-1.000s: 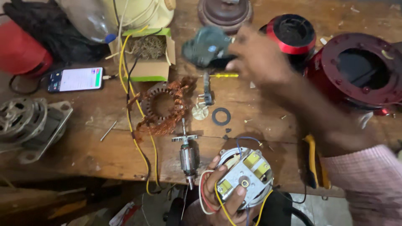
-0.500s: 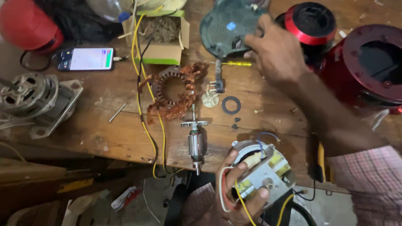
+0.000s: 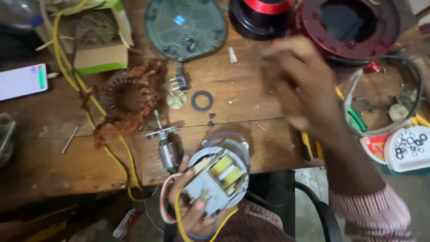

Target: The person repairs an electrical appliance by manipulating wires and components on a workbench. They use a screwdriver to adjust parts and handle various tools and small components, including picking up items from the floor.

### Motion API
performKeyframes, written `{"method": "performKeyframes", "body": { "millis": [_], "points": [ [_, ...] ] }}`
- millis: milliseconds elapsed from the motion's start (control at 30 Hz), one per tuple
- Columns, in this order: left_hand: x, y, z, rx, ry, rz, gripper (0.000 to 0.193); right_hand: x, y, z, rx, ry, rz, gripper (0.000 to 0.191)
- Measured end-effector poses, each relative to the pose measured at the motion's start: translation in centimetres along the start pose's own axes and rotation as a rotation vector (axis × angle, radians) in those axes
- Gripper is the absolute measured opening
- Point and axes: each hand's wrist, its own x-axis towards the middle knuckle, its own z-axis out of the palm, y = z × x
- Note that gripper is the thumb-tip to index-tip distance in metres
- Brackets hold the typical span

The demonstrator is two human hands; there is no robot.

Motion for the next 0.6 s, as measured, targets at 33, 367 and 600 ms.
{"method": "performKeyframes", "body": {
  "millis": [33, 367, 600],
  "points": [
    [-0.4, 0.1, 0.5, -0.017, 0.042, 0.012, 0.086, -2.2, -0.6, -1.8, -0.057, 0.021, -0.009, 0.013],
    [0.4, 1.9, 0.5, 0.253, 0.015, -0.398, 0.099, -20.3, 0.2, -3.1, 0.500, 0.637, 0.592, 0.032],
    [4.5, 3.1, -2.5, 0.353, 0.067, -0.269, 0.102, -25.7, 2.5, -4.1, 0.288, 0.624, 0.667, 0.024]
  ]
}}
